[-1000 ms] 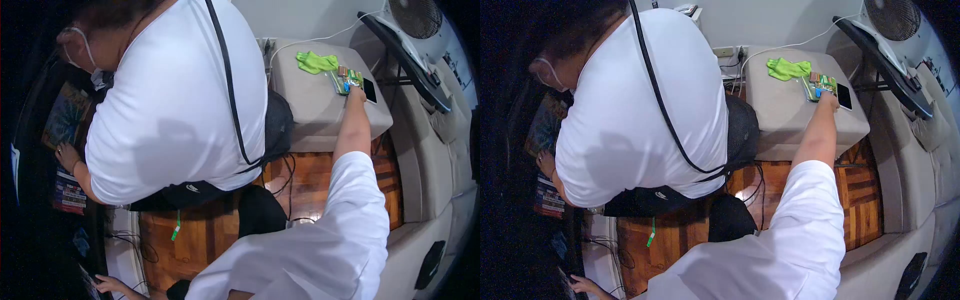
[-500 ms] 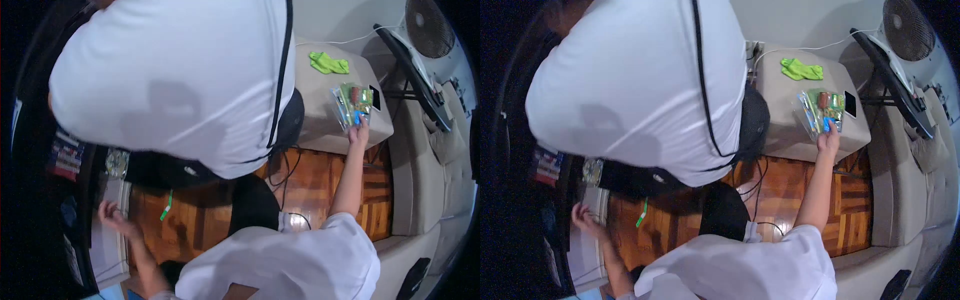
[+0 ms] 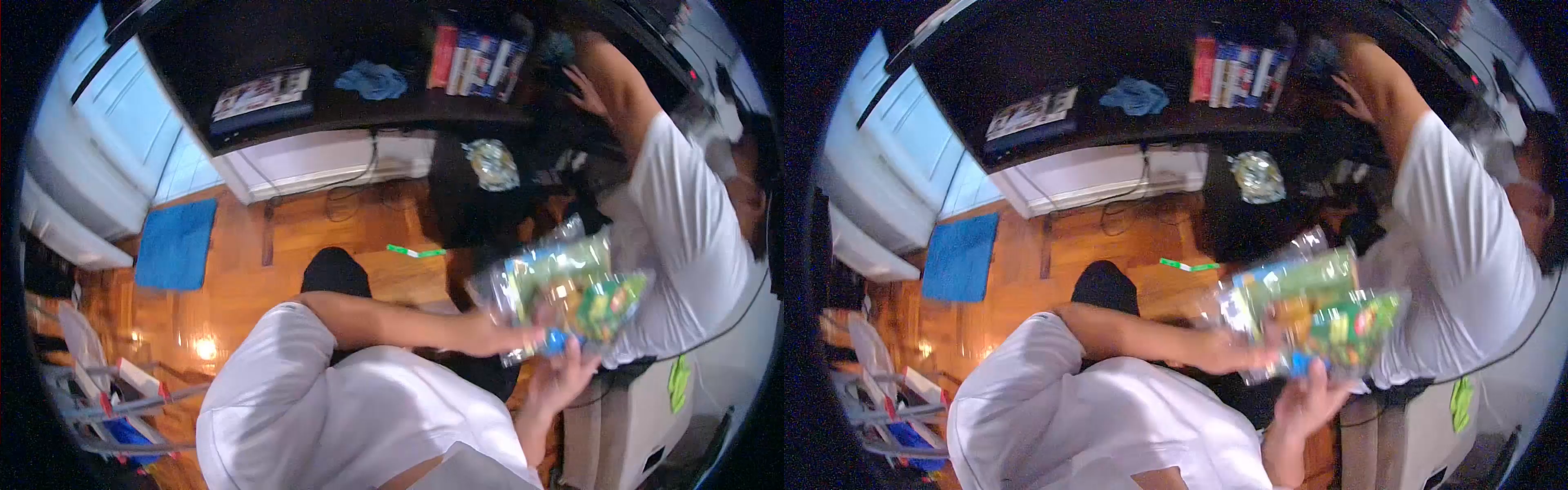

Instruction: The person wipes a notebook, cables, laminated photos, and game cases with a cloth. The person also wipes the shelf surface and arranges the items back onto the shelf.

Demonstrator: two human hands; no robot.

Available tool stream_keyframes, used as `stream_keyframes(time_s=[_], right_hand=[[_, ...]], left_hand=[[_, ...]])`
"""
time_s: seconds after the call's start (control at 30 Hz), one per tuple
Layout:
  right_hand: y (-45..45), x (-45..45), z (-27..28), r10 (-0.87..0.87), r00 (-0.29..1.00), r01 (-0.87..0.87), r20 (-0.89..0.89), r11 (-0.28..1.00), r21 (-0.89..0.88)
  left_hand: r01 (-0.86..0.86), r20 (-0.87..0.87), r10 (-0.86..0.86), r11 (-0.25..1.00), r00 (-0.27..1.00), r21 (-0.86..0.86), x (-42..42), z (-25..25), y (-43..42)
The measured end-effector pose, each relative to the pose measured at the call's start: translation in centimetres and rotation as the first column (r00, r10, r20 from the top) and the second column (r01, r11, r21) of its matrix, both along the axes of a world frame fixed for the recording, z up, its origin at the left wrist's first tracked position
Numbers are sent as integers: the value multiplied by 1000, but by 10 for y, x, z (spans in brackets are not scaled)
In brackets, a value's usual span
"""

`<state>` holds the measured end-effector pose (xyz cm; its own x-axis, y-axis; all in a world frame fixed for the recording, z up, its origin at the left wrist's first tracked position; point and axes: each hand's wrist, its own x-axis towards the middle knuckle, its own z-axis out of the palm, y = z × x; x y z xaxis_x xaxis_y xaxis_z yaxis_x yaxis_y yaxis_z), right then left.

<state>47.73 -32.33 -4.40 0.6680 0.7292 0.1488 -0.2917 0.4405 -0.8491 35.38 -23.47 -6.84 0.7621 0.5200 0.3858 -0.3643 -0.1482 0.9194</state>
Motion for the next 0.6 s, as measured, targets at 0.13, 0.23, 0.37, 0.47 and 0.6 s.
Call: stream_keyframes(time_s=[0.13, 0.23, 0.37, 0.47, 0.6], right_hand=[[106, -70, -5, 333, 942, -335, 37, 941, 46], [180, -138, 5, 557, 829, -559, 52, 823, 99], [268, -243, 16, 778, 626, -768, -41, 625, 141], [328, -312, 31, 773, 633, -768, 47, 619, 163], [390, -380, 61, 765, 644, -759, -15, 641, 118]], left_hand=[[-387, -145, 359, 853, 922, -349, -90, -30, 62], [-428, 138, 641, 641, 755, -638, -150, 1, 85], [-517, 226, 837, 496, 498, -697, -238, 16, 118], [-572, 261, 914, 400, 312, -716, -297, 24, 142], [-651, 292, 952, 277, 89, -707, -349, 27, 146]])
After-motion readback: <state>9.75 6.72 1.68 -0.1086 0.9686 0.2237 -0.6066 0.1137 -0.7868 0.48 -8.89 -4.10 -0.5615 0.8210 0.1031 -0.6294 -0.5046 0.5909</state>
